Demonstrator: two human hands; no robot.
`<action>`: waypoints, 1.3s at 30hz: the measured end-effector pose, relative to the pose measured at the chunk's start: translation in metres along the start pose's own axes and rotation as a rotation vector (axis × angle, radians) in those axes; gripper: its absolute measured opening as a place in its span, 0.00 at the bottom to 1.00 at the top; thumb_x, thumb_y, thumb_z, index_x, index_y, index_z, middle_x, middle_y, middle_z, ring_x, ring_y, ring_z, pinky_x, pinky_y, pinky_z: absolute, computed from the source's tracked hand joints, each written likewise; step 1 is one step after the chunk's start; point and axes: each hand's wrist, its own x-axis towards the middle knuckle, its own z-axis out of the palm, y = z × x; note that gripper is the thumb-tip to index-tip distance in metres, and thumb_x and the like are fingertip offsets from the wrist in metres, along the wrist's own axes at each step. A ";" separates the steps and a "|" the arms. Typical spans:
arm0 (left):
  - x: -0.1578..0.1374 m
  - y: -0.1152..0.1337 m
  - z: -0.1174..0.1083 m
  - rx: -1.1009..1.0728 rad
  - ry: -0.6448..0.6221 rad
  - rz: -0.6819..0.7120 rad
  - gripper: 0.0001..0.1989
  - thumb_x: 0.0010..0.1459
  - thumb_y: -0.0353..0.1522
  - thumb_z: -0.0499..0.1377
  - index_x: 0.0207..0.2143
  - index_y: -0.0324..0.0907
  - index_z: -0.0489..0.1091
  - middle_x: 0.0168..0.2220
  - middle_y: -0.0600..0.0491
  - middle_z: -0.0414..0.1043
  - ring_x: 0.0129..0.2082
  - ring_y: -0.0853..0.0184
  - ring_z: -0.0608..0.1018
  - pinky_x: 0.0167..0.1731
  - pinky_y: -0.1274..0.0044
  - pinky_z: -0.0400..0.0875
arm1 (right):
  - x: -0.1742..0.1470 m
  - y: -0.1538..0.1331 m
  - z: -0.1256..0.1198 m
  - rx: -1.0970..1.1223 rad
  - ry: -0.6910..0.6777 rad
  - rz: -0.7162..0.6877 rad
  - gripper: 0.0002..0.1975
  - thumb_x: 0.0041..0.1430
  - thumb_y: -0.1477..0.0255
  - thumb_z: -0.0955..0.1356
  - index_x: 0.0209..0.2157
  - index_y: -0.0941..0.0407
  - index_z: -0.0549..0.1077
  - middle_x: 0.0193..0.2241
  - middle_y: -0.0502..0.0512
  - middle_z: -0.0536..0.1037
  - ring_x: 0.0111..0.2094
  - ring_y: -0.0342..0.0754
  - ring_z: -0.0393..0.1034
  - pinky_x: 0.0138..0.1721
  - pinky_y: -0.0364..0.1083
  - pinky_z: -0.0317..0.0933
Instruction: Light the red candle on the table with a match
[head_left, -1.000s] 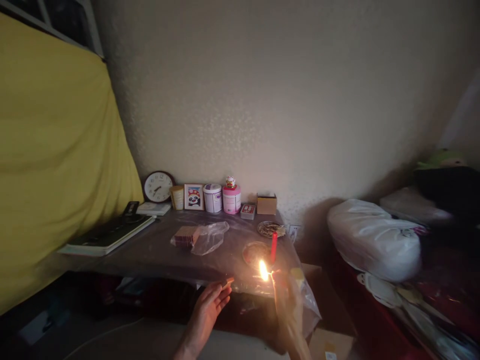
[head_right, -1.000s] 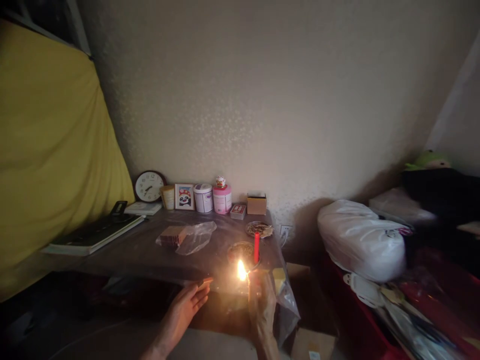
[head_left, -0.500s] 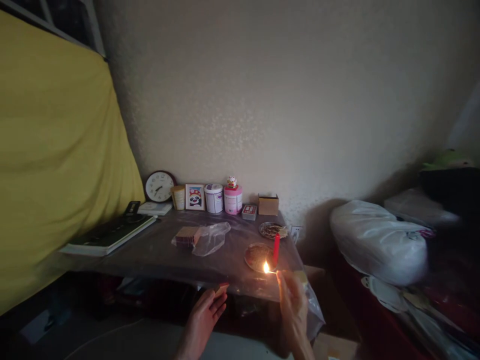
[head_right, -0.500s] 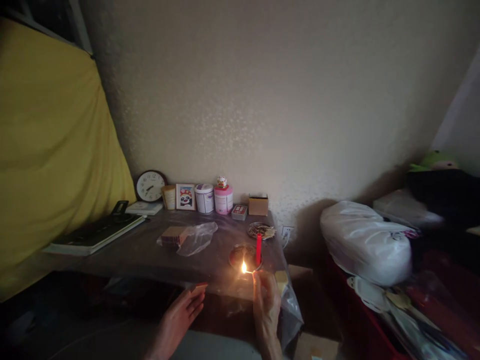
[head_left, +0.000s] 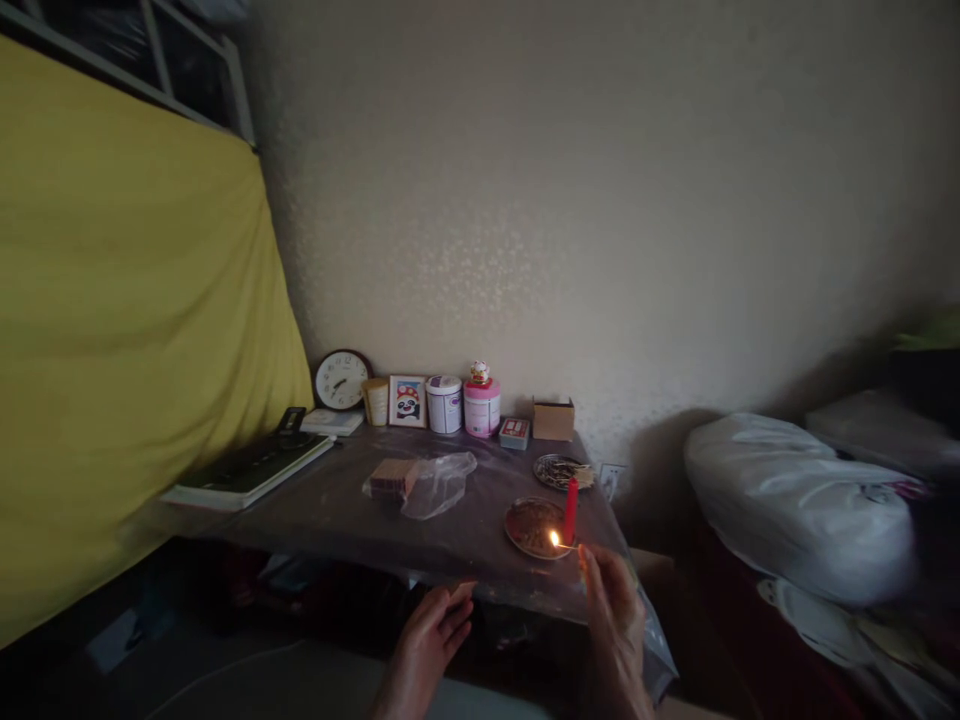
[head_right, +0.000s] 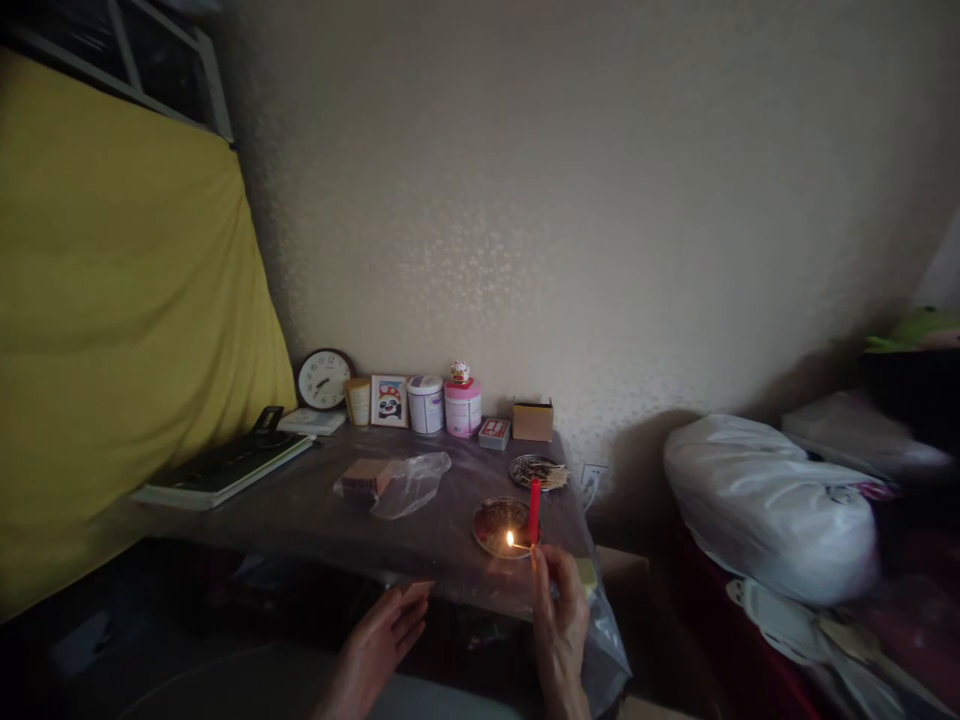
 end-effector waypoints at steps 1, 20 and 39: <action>0.001 0.000 -0.001 -0.014 -0.006 -0.008 0.10 0.50 0.35 0.61 0.36 0.42 0.76 0.42 0.48 0.77 0.41 0.62 0.76 0.42 0.72 0.67 | 0.001 0.001 0.000 0.004 0.000 0.004 0.16 0.55 0.57 0.64 0.31 0.56 0.72 0.25 0.50 0.73 0.29 0.47 0.66 0.32 0.43 0.59; 0.027 0.008 0.034 0.107 -0.168 -0.045 0.10 0.53 0.35 0.58 0.36 0.41 0.75 0.42 0.46 0.77 0.41 0.63 0.76 0.44 0.71 0.66 | 0.056 -0.019 -0.005 0.160 0.136 0.007 0.17 0.50 0.58 0.67 0.28 0.59 0.73 0.24 0.51 0.74 0.28 0.45 0.67 0.31 0.42 0.62; 0.036 0.009 0.005 0.169 -0.109 -0.032 0.13 0.51 0.38 0.59 0.38 0.43 0.75 0.47 0.47 0.74 0.43 0.61 0.75 0.46 0.69 0.65 | 0.098 -0.003 0.011 0.283 0.147 0.044 0.15 0.47 0.59 0.69 0.27 0.58 0.71 0.24 0.49 0.75 0.26 0.44 0.69 0.31 0.43 0.62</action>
